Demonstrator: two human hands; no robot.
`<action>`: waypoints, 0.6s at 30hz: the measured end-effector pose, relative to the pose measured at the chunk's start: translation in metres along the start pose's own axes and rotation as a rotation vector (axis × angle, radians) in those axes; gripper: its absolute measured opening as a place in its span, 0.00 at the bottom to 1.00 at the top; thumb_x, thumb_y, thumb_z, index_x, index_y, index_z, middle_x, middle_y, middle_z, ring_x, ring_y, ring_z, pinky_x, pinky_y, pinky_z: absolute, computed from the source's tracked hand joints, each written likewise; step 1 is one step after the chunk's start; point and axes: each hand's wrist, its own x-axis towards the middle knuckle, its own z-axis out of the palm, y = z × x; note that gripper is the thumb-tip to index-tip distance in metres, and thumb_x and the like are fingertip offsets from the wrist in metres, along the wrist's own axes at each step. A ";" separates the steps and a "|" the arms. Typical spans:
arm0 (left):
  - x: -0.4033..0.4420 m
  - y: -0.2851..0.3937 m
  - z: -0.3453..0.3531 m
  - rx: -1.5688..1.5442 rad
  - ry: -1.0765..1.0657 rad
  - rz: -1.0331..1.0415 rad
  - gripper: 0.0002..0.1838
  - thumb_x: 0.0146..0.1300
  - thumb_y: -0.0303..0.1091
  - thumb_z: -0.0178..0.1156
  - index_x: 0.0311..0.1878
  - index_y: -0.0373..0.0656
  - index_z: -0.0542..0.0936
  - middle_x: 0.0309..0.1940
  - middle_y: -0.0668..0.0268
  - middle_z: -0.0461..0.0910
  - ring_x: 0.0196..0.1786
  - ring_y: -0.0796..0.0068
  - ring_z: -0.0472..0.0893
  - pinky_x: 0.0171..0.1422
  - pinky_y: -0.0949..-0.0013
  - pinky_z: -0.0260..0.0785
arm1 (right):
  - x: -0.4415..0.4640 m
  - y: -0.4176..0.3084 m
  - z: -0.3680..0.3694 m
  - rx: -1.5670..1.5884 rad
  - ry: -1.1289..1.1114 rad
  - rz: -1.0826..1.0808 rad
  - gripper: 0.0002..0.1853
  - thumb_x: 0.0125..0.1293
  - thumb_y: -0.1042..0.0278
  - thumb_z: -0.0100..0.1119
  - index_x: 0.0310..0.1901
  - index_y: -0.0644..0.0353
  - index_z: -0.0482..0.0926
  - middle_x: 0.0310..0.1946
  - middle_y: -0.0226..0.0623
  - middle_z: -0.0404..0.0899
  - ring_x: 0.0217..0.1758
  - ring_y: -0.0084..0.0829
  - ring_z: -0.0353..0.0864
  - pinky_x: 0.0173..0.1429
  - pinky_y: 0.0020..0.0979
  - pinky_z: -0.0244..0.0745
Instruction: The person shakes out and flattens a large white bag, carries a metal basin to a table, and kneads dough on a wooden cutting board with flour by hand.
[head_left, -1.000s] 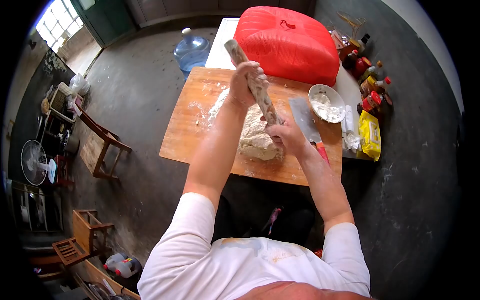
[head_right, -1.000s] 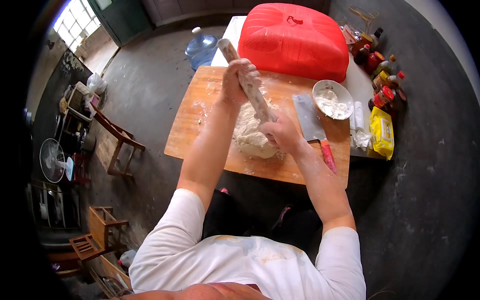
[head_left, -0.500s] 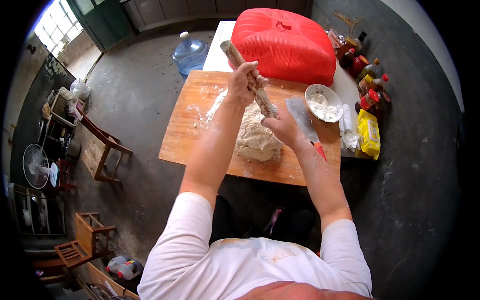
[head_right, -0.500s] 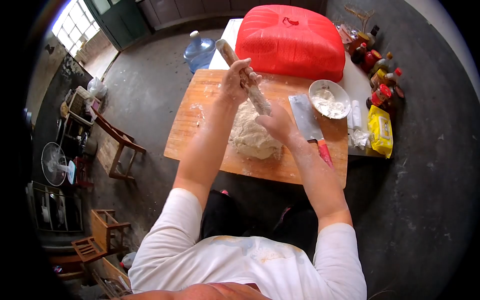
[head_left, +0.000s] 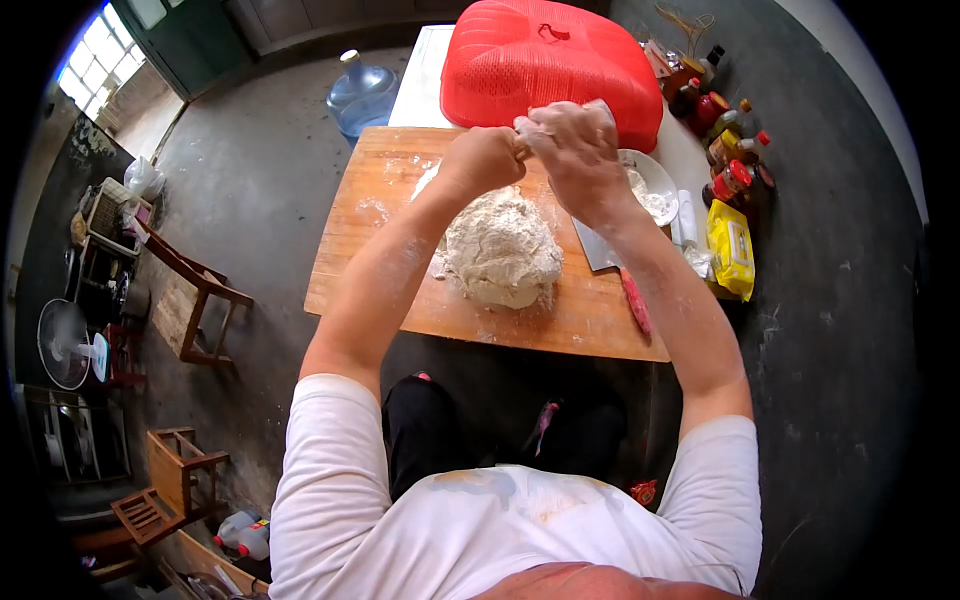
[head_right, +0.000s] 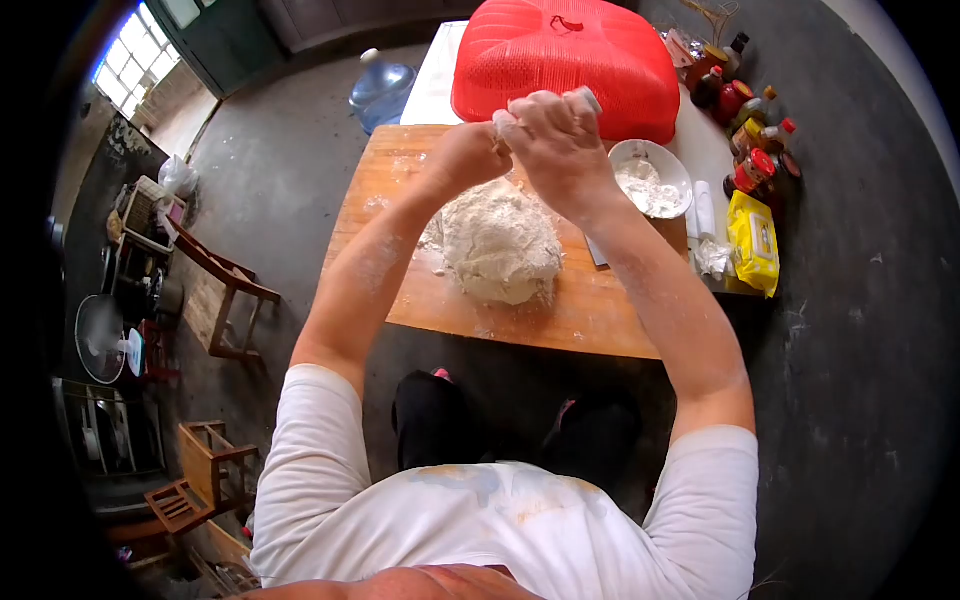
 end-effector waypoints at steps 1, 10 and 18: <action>-0.002 0.003 0.003 -0.005 -0.002 0.002 0.09 0.52 0.35 0.51 0.28 0.42 0.78 0.23 0.52 0.77 0.27 0.53 0.77 0.33 0.57 0.70 | 0.000 -0.002 0.005 -0.141 -0.051 -0.039 0.12 0.55 0.72 0.52 0.42 0.53 0.74 0.39 0.29 0.73 0.47 0.31 0.71 0.52 0.34 0.63; -0.031 0.002 0.001 0.255 -0.178 -0.021 0.08 0.47 0.33 0.54 0.27 0.42 0.80 0.26 0.55 0.80 0.32 0.55 0.80 0.38 0.57 0.72 | -0.029 0.010 0.019 0.047 -0.620 0.135 0.03 0.54 0.71 0.51 0.32 0.54 0.72 0.27 0.36 0.78 0.33 0.38 0.80 0.37 0.38 0.75; -0.045 -0.052 0.004 0.296 -0.076 0.031 0.06 0.43 0.30 0.53 0.24 0.37 0.74 0.23 0.52 0.76 0.30 0.50 0.77 0.34 0.54 0.69 | -0.061 0.030 -0.009 0.106 -0.877 0.493 0.07 0.59 0.67 0.49 0.37 0.58 0.73 0.35 0.45 0.78 0.41 0.45 0.78 0.42 0.42 0.73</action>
